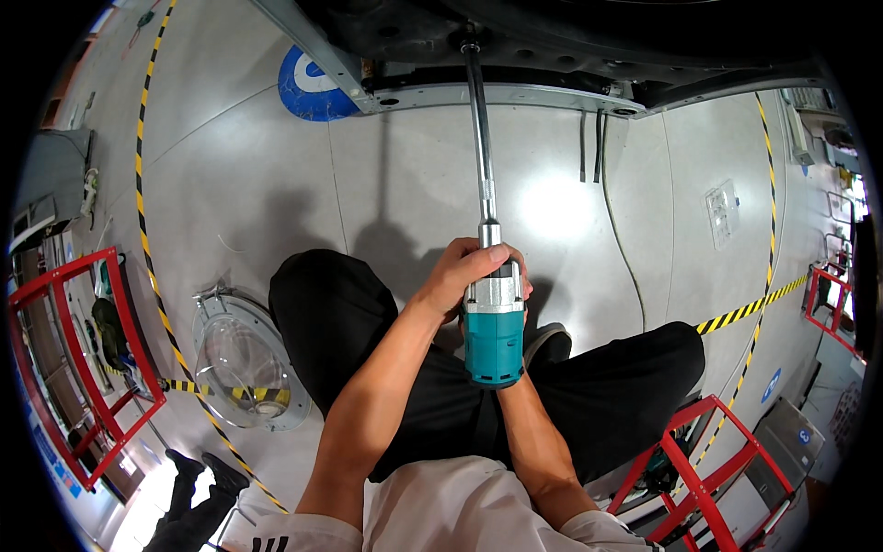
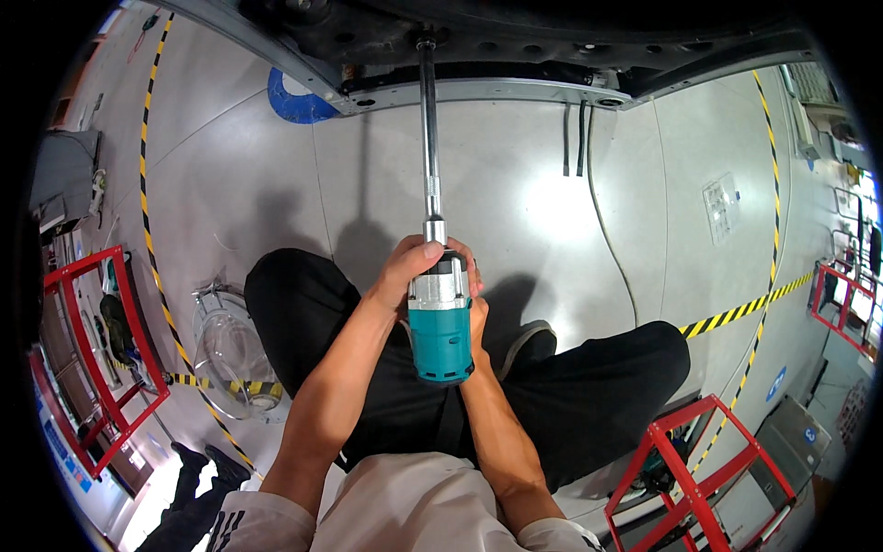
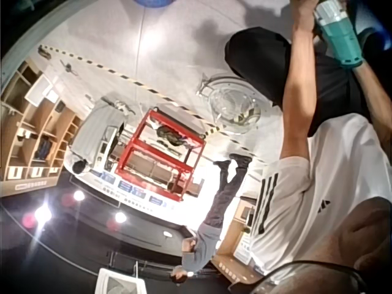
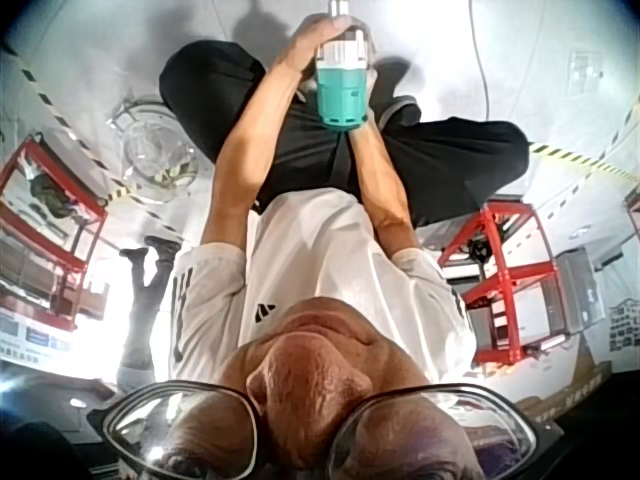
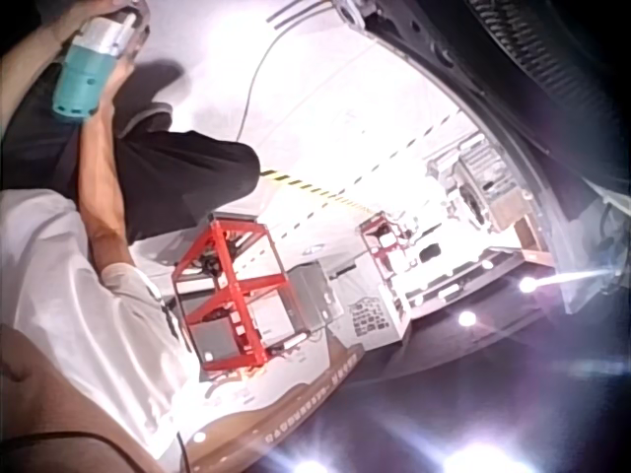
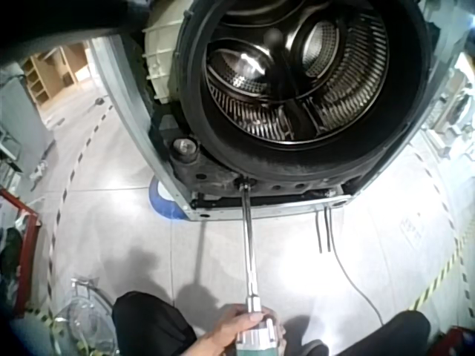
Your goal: The person uses a power driver to unscrew fasteners from the internal components of a washing machine, then sets the tool on a mobile cart and points at internal wires and connectors by hand.
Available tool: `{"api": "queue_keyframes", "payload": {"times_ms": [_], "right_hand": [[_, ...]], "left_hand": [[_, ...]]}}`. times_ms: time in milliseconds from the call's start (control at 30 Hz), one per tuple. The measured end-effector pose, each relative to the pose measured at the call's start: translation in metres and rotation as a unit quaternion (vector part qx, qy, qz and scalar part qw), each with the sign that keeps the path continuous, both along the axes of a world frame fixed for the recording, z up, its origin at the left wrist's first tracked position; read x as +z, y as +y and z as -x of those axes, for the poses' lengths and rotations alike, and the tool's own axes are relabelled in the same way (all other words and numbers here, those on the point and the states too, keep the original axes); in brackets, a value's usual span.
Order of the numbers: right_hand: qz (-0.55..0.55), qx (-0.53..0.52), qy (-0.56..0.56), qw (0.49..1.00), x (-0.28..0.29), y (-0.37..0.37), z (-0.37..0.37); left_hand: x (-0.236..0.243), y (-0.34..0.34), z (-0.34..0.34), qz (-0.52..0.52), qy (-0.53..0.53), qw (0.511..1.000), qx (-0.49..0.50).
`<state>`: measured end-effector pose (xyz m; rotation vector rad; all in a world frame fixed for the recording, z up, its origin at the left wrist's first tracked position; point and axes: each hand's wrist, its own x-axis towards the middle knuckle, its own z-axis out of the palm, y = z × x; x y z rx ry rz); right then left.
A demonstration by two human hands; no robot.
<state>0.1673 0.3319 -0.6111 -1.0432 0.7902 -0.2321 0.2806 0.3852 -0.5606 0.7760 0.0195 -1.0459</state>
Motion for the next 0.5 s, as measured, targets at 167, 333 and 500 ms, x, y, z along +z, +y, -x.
{"api": "queue_keyframes", "payload": {"times_ms": [167, 333, 500], "right_hand": [[-0.03, 0.011, 0.031, 0.999, 0.004, -0.004, 0.0], [-0.017, 0.006, 0.03, 0.999, 0.007, -0.004, -0.002], [0.005, 0.003, 0.034, 0.999, -0.001, -0.004, -0.002]], "left_hand": [[-0.003, -0.001, 0.0, 0.001, 0.009, 1.0, -0.003], [-0.003, -0.001, 0.001, 0.002, 0.008, 1.0, -0.006], [-0.003, -0.001, 0.001, 0.001, 0.018, 1.0, -0.011]]}}
